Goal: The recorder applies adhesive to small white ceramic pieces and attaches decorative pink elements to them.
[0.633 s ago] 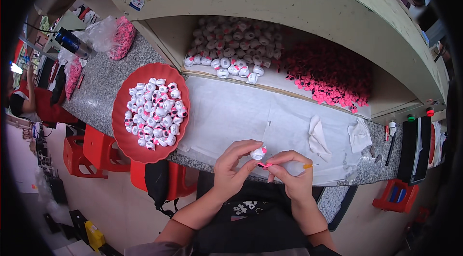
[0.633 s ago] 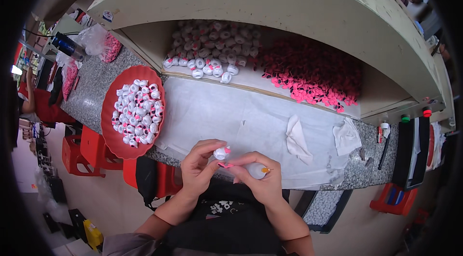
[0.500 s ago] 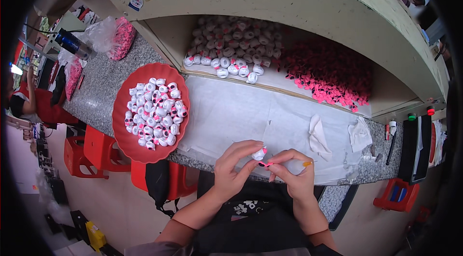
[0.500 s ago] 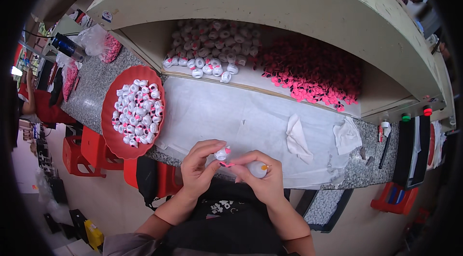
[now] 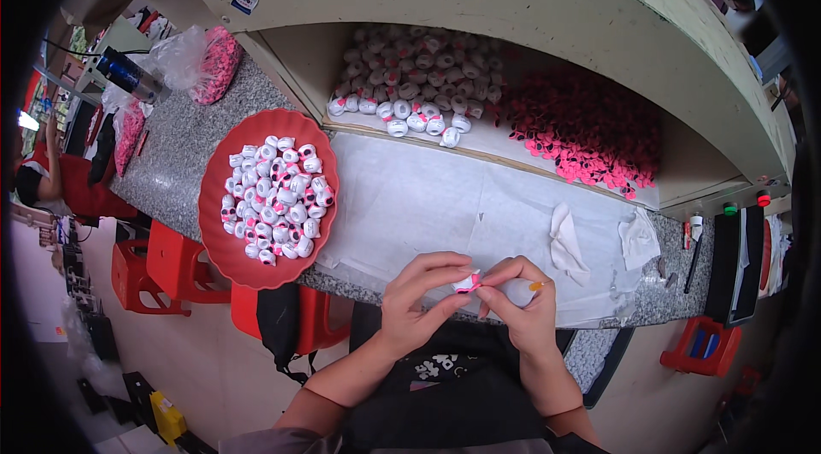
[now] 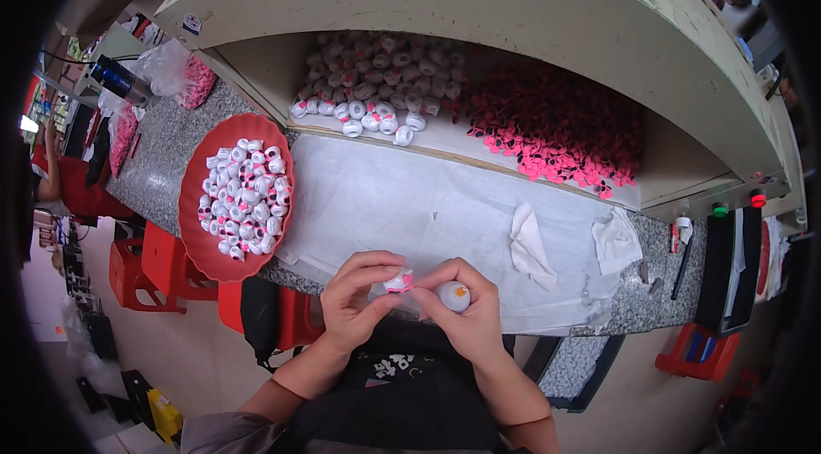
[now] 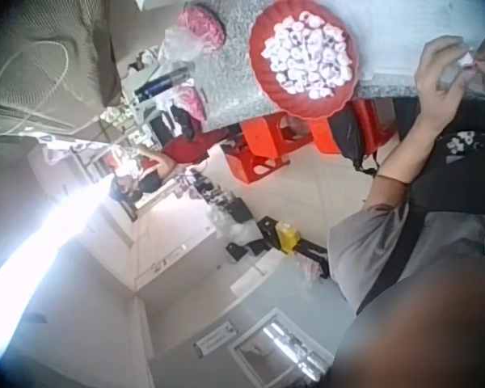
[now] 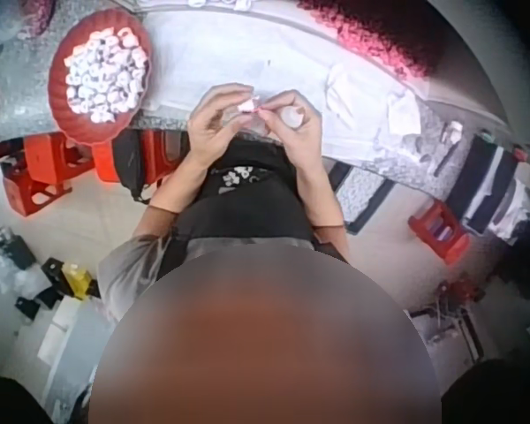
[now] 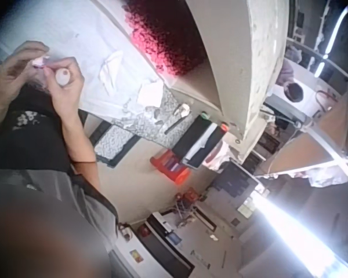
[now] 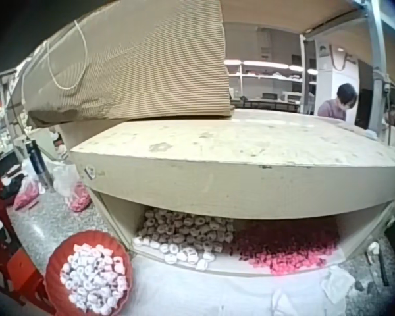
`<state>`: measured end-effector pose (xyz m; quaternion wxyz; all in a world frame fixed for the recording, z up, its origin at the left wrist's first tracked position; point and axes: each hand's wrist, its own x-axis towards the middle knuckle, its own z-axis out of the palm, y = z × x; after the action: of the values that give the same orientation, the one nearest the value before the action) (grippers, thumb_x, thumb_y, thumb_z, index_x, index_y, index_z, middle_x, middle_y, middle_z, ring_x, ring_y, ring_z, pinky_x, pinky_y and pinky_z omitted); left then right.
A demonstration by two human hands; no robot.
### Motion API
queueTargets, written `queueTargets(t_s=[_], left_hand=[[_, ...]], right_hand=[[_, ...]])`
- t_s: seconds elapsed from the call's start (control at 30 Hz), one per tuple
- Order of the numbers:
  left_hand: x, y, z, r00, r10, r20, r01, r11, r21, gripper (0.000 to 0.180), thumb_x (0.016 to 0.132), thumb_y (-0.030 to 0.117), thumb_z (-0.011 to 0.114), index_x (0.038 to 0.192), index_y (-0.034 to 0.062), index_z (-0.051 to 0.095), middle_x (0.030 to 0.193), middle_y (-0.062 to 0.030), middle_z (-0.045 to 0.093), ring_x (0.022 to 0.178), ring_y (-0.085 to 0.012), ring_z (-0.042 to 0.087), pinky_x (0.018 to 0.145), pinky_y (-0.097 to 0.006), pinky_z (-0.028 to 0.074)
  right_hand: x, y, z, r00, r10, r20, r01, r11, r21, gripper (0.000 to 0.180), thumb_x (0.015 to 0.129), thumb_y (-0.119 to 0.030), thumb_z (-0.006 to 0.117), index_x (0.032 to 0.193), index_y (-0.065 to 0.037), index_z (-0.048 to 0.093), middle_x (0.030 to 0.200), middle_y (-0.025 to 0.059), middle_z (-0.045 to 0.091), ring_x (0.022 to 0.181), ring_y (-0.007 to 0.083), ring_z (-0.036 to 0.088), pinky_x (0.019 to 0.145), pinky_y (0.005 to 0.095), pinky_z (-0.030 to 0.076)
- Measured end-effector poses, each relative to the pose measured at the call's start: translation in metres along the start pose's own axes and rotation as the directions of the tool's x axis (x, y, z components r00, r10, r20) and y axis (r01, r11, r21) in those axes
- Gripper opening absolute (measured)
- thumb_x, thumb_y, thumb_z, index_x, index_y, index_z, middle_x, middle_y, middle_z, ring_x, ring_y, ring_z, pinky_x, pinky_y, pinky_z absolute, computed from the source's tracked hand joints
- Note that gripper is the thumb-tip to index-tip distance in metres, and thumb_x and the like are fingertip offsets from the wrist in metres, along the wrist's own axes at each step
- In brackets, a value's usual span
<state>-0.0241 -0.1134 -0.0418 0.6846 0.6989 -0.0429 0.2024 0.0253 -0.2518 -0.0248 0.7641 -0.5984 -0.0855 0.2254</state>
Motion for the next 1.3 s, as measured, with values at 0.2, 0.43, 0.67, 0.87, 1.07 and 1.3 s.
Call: queueTargets(t_s=[0.2, 0.43, 0.67, 0.87, 1.07, 1.3], left_hand=[[0.001, 0.001, 0.002, 0.977, -0.193, 0.086, 0.209, 0.828, -0.52, 0.025, 0.076, -0.004, 0.05, 0.101, -0.003, 0.049, 0.106, -0.0158, 0.048, 0.099, -0.0205, 0.047, 0.085, -0.031, 0.037], [-0.006, -0.005, -0.002, 0.95, -0.261, 0.173, 0.312, 0.739, -0.598, 0.026, 0.076, -0.004, 0.05, 0.101, -0.0023, 0.049, 0.105, -0.0156, 0.049, 0.1, -0.0207, 0.046, 0.085, -0.032, 0.036], [-0.008, -0.01, 0.001, 0.961, -0.236, 0.147, 0.277, 0.777, -0.565, 0.021, 0.075, -0.004, 0.05, 0.096, -0.0014, 0.053, 0.102, -0.015, 0.052, 0.098, -0.021, 0.047, 0.084, -0.031, 0.036], [-0.005, -0.006, 0.0, 0.976, -0.192, 0.103, 0.218, 0.884, -0.414, 0.021, 0.075, -0.002, 0.052, 0.095, -0.0002, 0.054, 0.1, -0.0124, 0.054, 0.093, -0.0202, 0.048, 0.082, -0.031, 0.036], [-0.003, -0.005, 0.0, 0.98, -0.181, 0.085, 0.2, 0.91, -0.362, 0.022, 0.074, 0.0, 0.054, 0.096, 0.0004, 0.055, 0.097, -0.0093, 0.055, 0.091, -0.018, 0.047, 0.081, -0.029, 0.036], [0.0, -0.002, -0.003, 0.978, -0.174, 0.119, 0.205, 0.913, -0.353, 0.025, 0.075, -0.002, 0.051, 0.1, -0.001, 0.053, 0.099, -0.0104, 0.053, 0.092, -0.0176, 0.047, 0.082, -0.028, 0.035]], right_hand=[[0.002, -0.009, 0.009, 0.998, -0.053, 0.036, 0.05, 0.996, 0.08, 0.025, 0.065, 0.008, 0.06, 0.086, 0.002, 0.049, 0.076, 0.0087, 0.052, 0.063, 0.0113, 0.052, 0.044, 0.0204, 0.045], [0.001, 0.003, 0.003, 0.996, -0.046, 0.074, 0.038, 0.994, 0.106, 0.027, 0.064, 0.01, 0.06, 0.089, 0.003, 0.052, 0.083, 0.0127, 0.055, 0.065, 0.0146, 0.055, 0.045, 0.0214, 0.046], [0.001, 0.007, 0.001, 0.995, -0.047, 0.085, 0.036, 0.991, 0.128, 0.023, 0.064, 0.01, 0.06, 0.085, 0.004, 0.053, 0.08, 0.0134, 0.055, 0.061, 0.0161, 0.055, 0.045, 0.0226, 0.046], [0.001, 0.009, 0.003, 0.996, -0.029, 0.083, 0.011, 0.979, 0.203, 0.02, 0.067, 0.005, 0.061, 0.087, 0.003, 0.055, 0.08, 0.0092, 0.056, 0.061, 0.0107, 0.053, 0.048, 0.0209, 0.045], [0.002, 0.008, 0.006, 0.998, -0.017, 0.065, 0.004, 0.979, 0.203, 0.019, 0.067, 0.005, 0.061, 0.085, 0.003, 0.055, 0.077, 0.0091, 0.056, 0.06, 0.0109, 0.053, 0.048, 0.0206, 0.045], [0.001, 0.008, 0.007, 0.999, 0.002, 0.039, -0.011, 0.976, 0.218, 0.022, 0.068, 0.004, 0.061, 0.089, 0.003, 0.054, 0.076, 0.0085, 0.056, 0.06, 0.0107, 0.053, 0.047, 0.0209, 0.045]])
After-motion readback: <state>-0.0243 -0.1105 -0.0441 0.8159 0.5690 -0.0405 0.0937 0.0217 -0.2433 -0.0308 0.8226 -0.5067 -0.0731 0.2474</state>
